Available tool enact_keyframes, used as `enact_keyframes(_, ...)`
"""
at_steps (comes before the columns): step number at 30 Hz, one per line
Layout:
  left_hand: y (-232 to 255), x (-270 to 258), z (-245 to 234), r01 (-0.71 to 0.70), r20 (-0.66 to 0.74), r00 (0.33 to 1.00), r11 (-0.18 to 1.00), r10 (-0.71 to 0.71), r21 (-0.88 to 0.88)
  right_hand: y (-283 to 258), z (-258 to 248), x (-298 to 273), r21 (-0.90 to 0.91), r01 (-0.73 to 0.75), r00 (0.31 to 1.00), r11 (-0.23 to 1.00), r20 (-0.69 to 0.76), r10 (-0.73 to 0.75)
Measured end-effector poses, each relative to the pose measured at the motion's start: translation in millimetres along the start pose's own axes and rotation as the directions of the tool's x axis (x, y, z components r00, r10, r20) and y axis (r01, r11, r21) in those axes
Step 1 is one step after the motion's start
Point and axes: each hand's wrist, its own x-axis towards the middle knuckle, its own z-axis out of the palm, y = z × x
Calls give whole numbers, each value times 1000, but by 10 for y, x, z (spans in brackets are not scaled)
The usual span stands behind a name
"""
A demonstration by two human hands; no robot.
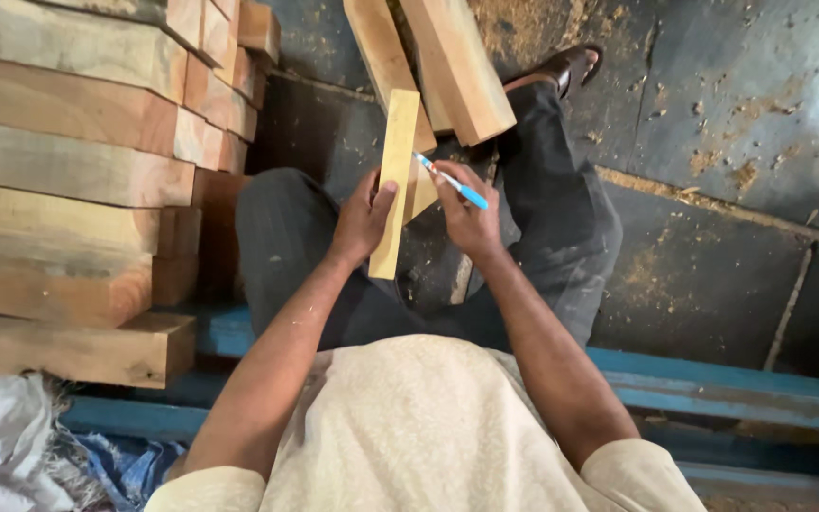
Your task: The person sits on the floor and marks wooden planks with a blue marker. They hold a plank in their left hand and use the marker in their right hand to draw lines on the wood, then place the marked plank on a stack.
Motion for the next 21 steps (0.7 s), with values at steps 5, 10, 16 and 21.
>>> enact_keyframes(5, 118, -21, -4, 42, -5, 999, 999, -42, -18, -14, 11, 29, -18, -1, 1000, 1000, -7, 1)
enact_keyframes(10, 136, -18, 5, 37, -20, 999, 999, -36, 10, -14, 11, 33, -30, -26, 1000, 999, -5, 26)
enact_keyframes(16, 139, -22, 17, 78, -23, 997, 996, -77, 33, -16, 5, 34, -39, 9, 1000, 999, 11, -9)
enact_keyframes(21, 31, -27, 50, -32, -68, 997, 999, 34, 32, -40, -21, -266, -240, 135, 987, 961, 120, -109)
